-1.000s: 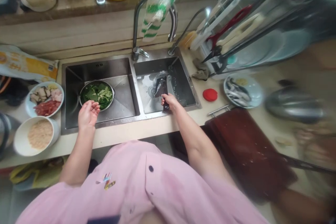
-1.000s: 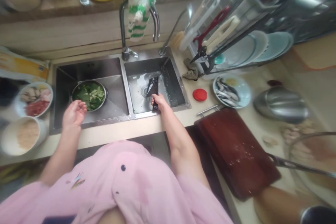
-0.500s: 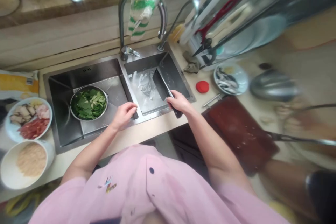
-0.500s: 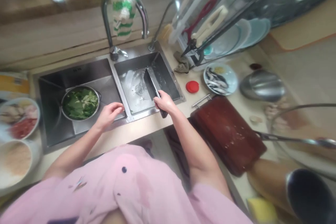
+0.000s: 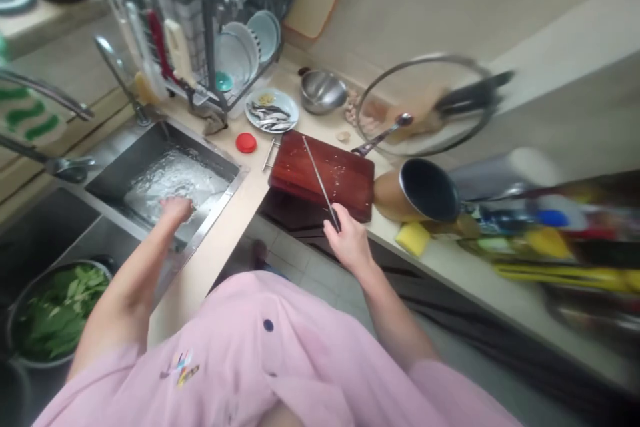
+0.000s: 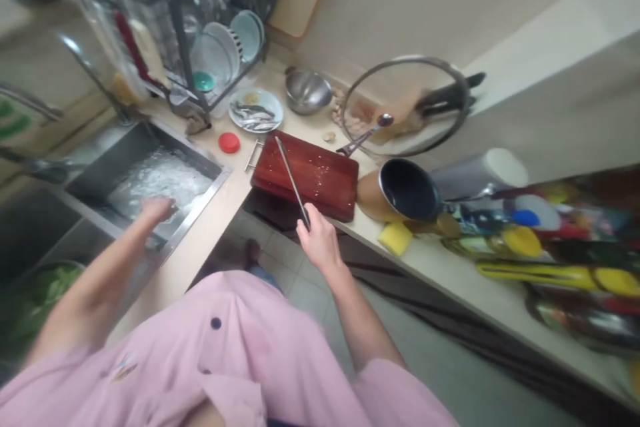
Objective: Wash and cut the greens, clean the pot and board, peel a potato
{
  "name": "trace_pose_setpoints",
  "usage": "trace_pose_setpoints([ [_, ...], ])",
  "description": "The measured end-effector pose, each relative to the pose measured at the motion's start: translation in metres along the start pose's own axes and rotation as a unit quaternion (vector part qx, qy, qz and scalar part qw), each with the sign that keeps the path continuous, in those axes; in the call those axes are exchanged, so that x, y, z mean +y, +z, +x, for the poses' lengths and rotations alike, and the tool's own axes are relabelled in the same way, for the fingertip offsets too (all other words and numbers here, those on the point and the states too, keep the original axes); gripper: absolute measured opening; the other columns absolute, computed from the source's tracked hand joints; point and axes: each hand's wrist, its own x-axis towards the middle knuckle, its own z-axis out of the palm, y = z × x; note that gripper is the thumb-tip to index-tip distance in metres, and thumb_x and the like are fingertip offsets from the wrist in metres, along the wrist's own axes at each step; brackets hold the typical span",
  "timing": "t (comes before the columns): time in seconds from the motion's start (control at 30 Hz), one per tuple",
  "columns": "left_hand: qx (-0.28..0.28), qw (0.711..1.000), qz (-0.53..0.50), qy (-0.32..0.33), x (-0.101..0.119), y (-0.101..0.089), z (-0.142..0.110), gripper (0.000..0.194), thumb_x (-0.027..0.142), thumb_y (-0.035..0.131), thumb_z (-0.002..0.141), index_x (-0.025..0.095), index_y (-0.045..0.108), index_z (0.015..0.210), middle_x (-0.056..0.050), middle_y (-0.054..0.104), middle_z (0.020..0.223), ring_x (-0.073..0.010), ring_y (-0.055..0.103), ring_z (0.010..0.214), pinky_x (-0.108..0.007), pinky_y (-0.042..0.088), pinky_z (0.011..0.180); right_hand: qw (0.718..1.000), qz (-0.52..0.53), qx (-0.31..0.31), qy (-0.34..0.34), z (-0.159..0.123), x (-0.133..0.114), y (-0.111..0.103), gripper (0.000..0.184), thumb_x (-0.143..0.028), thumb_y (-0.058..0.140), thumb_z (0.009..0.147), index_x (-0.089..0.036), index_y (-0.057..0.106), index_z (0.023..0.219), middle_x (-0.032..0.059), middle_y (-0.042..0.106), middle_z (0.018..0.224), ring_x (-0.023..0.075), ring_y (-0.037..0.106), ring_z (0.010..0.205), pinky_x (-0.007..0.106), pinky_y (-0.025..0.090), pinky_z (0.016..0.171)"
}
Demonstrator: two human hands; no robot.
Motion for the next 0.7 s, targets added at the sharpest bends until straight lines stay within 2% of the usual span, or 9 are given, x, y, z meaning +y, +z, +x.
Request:
trace_pose_setpoints([
  [0.03,0.044,0.999,-0.004,0.008,0.012,-0.007,0.001,0.002,0.017,0.069,0.084,0.016,0.068,0.083,-0.014,0.071,0.094,-0.0405,0.066,0.113,-0.061,0.045,0.102,1.000,-0.009,0.020,0.017,-0.010,0.018,-0.006,0.041,-0.036,0.051,0.094,-0.014,0.065,0.126,0.0188,0.077,0.113,0.0303,0.075,0.092,0.042,0.060,0.087],
  [0.1,0.126,0.990,-0.062,0.035,0.048,-0.020,0.005,0.013,0.022,0.062,0.091,0.018,0.072,0.098,-0.016,0.073,0.108,-0.0357,0.068,0.112,-0.051,0.049,0.101,0.997,-0.021,0.049,0.047,-0.031,0.051,-0.014,0.041,-0.040,0.053,0.094,-0.014,0.067,0.124,0.0189,0.077,0.113,0.0312,0.076,0.095,0.043,0.061,0.088],
  [0.13,0.143,0.982,-0.111,0.047,0.072,-0.025,0.007,0.017,0.022,0.059,0.093,0.018,0.072,0.103,-0.016,0.074,0.109,-0.0317,0.070,0.108,-0.044,0.051,0.099,0.996,-0.026,0.058,0.058,-0.041,0.066,-0.018,0.041,-0.041,0.054,0.095,-0.015,0.067,0.123,0.0185,0.078,0.112,0.0314,0.077,0.095,0.043,0.061,0.087],
  [0.2,0.134,0.964,-0.220,0.068,0.123,-0.033,0.015,0.021,0.020,0.055,0.094,0.017,0.072,0.106,-0.012,0.076,0.100,-0.0240,0.073,0.096,-0.032,0.053,0.091,0.994,-0.031,0.070,0.073,-0.059,0.090,-0.022,0.040,-0.042,0.055,0.095,-0.015,0.069,0.121,0.0176,0.079,0.109,0.0315,0.078,0.093,0.042,0.062,0.085],
  [0.27,0.110,0.955,-0.267,0.069,0.174,-0.035,0.026,0.020,0.019,0.057,0.093,0.016,0.071,0.106,-0.011,0.076,0.095,-0.0220,0.073,0.087,-0.029,0.054,0.085,0.993,-0.031,0.080,0.077,-0.073,0.108,-0.025,0.038,-0.042,0.057,0.095,-0.016,0.070,0.120,0.0167,0.080,0.106,0.0314,0.078,0.091,0.041,0.063,0.083],
  [0.37,0.108,0.973,-0.190,0.074,0.231,-0.038,0.048,0.013,0.016,0.063,0.089,0.014,0.070,0.099,-0.016,0.076,0.097,-0.0269,0.073,0.097,-0.033,0.052,0.091,0.994,-0.016,0.089,0.061,-0.087,0.122,-0.027,0.035,-0.041,0.058,0.096,-0.018,0.070,0.119,0.0157,0.080,0.106,0.0304,0.079,0.090,0.039,0.064,0.082],
  [0.5,0.103,0.991,-0.075,0.048,0.264,-0.044,0.075,0.008,0.009,0.061,0.086,0.014,0.067,0.090,-0.021,0.074,0.094,-0.0325,0.072,0.100,-0.038,0.053,0.090,0.995,0.007,0.093,0.029,-0.094,0.125,-0.028,0.033,-0.039,0.055,0.099,-0.018,0.069,0.120,0.0147,0.080,0.104,0.0281,0.079,0.087,0.037,0.064,0.077],
  [0.6,0.087,0.995,-0.029,0.044,0.271,-0.049,0.086,0.006,0.009,0.062,0.086,0.014,0.064,0.088,-0.022,0.072,0.093,-0.0344,0.072,0.099,-0.039,0.054,0.088,0.996,0.016,0.085,0.019,-0.093,0.126,-0.028,0.032,-0.037,0.053,0.101,-0.018,0.068,0.122,0.0139,0.079,0.100,0.0263,0.078,0.084,0.035,0.064,0.075],
  [0.7,0.072,0.996,-0.003,0.053,0.270,-0.049,0.085,0.006,0.010,0.060,0.088,0.014,0.063,0.092,-0.023,0.072,0.095,-0.0346,0.073,0.098,-0.037,0.054,0.085,0.996,0.026,0.082,0.019,-0.088,0.131,-0.026,0.033,-0.037,0.052,0.102,-0.017,0.068,0.123,0.0137,0.079,0.100,0.0256,0.078,0.083,0.034,0.063,0.073],
])
